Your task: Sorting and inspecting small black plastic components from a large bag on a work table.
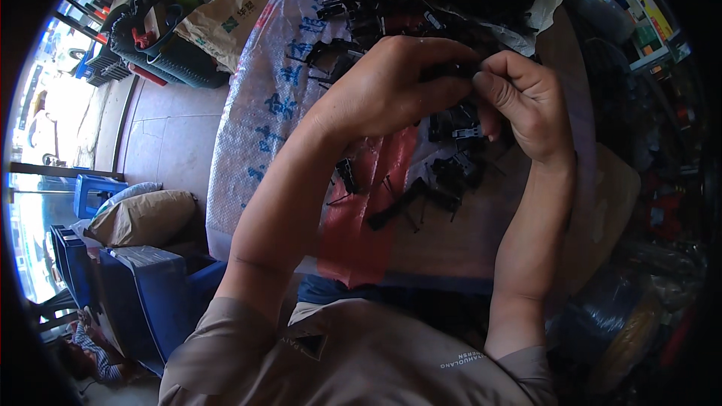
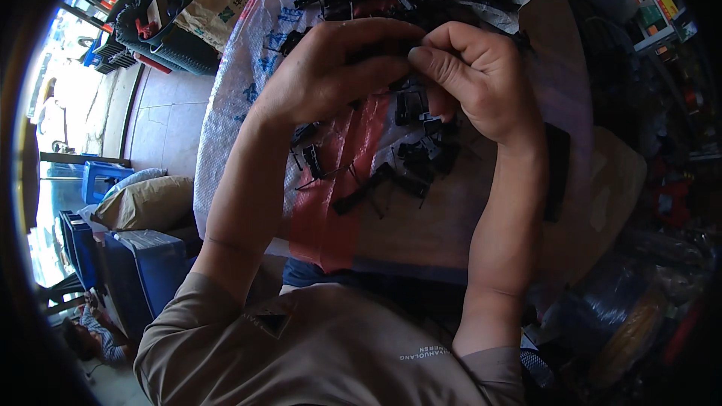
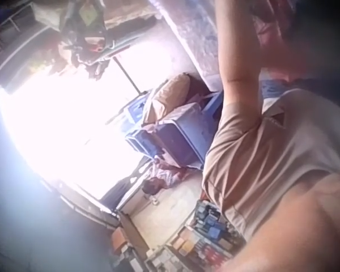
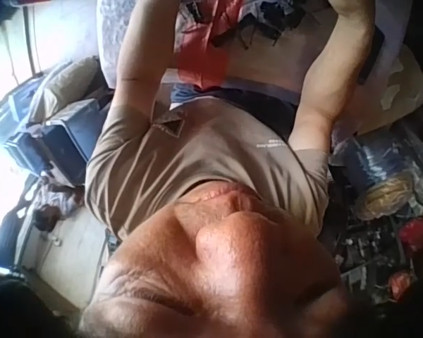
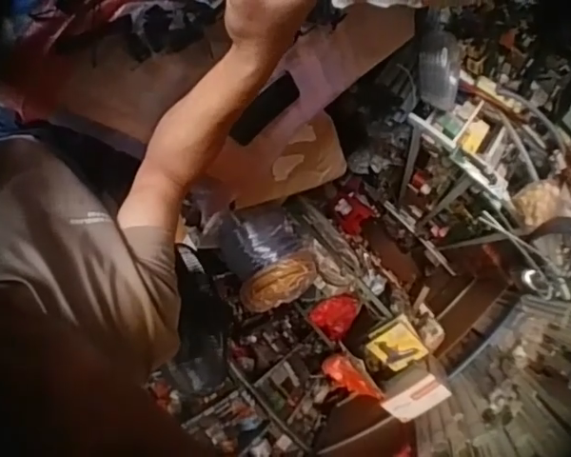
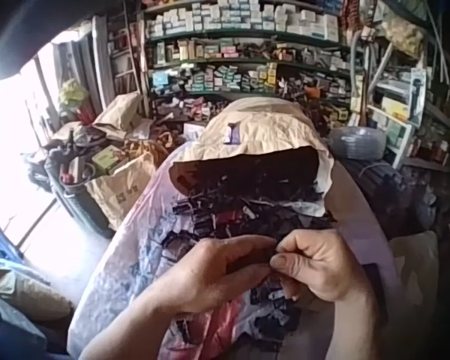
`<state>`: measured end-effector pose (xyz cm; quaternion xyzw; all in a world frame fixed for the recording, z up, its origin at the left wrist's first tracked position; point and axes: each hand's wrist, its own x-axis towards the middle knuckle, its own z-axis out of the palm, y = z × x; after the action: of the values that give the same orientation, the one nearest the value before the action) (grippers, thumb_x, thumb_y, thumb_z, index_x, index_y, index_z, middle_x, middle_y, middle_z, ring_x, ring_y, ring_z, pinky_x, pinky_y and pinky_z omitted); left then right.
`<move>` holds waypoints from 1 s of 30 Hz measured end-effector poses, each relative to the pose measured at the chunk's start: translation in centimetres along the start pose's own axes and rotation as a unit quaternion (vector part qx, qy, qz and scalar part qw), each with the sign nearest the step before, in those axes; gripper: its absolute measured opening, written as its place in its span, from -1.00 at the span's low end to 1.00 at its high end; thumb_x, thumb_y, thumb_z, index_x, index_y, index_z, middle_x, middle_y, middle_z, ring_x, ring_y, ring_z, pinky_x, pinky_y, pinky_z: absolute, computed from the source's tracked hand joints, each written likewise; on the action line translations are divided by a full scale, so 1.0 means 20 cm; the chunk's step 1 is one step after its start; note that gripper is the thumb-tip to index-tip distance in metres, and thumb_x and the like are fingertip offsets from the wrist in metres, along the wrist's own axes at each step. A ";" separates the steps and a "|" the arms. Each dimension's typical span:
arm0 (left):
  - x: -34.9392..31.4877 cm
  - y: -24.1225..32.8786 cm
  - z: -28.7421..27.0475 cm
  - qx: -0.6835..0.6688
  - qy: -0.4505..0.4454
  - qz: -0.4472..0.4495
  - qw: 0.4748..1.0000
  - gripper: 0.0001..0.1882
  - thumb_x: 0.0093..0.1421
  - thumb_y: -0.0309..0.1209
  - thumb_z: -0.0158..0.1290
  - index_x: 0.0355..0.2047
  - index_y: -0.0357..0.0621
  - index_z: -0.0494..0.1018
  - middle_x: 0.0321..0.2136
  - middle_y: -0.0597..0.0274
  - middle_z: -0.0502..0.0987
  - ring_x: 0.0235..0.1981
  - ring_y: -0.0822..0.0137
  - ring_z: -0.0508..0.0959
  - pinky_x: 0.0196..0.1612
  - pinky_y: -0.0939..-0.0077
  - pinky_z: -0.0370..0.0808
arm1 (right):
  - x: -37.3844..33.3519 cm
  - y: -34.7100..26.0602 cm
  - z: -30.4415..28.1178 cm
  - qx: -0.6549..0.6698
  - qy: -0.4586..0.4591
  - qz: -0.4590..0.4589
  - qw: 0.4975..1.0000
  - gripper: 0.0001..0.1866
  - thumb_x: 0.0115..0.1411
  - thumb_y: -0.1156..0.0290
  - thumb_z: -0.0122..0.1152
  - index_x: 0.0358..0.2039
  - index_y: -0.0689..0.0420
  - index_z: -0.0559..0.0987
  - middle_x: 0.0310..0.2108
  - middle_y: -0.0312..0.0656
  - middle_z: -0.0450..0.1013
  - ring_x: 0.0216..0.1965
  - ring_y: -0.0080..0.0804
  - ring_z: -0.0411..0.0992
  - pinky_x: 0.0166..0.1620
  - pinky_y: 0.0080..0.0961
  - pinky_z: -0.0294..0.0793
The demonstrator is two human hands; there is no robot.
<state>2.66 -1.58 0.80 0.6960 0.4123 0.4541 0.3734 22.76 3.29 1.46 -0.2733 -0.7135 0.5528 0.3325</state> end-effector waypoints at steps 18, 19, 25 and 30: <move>0.03 -0.08 -0.06 0.017 0.005 -0.060 0.998 -0.63 0.10 -0.39 0.06 -0.09 -0.30 0.49 -0.39 0.17 0.58 -0.35 0.46 0.56 -0.24 0.55 0.50 | 0.05 0.03 0.06 0.044 -0.024 0.062 0.997 -0.90 0.20 0.46 0.18 -0.32 0.22 0.53 -0.58 -0.31 0.48 -0.61 -0.68 0.41 -0.55 -0.72 0.36; 0.03 -0.11 -0.10 -0.050 0.048 -0.058 0.996 -0.64 0.13 -0.40 0.02 -0.07 -0.29 0.50 -0.39 0.16 0.57 -0.34 0.48 0.54 -0.23 0.59 0.49 | 0.06 0.02 0.07 -0.066 -0.024 0.103 0.992 -0.82 0.14 0.40 0.27 -0.32 0.22 0.53 -0.55 -0.23 0.50 -0.60 -0.58 0.44 -0.54 -0.63 0.39; -0.05 -0.26 -0.63 -0.326 0.252 -0.029 0.911 -0.75 0.24 -0.29 -0.04 -0.13 -0.12 0.41 -0.43 0.04 0.54 -0.57 0.28 0.49 -0.55 0.51 0.42 | 0.06 0.16 0.28 -0.611 -0.083 0.144 0.774 -0.68 0.00 0.40 0.25 -0.22 0.16 0.44 -0.33 -0.01 0.54 -0.24 0.02 0.51 -0.13 -0.12 0.47; -0.25 -0.36 -1.14 0.071 0.430 -0.031 0.899 -0.83 0.13 -0.44 0.10 -0.27 -0.24 0.54 -0.43 0.22 0.56 -0.44 0.40 0.56 -0.37 0.53 0.51 | 0.03 0.15 0.36 -0.643 -0.094 0.061 0.758 -0.75 0.04 0.53 0.10 -0.21 0.18 0.44 -0.24 0.02 0.49 -0.21 -0.03 0.52 -0.12 -0.16 0.50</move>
<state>-21.71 -0.11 -0.34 0.4441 0.5854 0.6670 0.1236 16.85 -0.04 -2.52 -0.4127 -0.9105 0.0063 -0.0241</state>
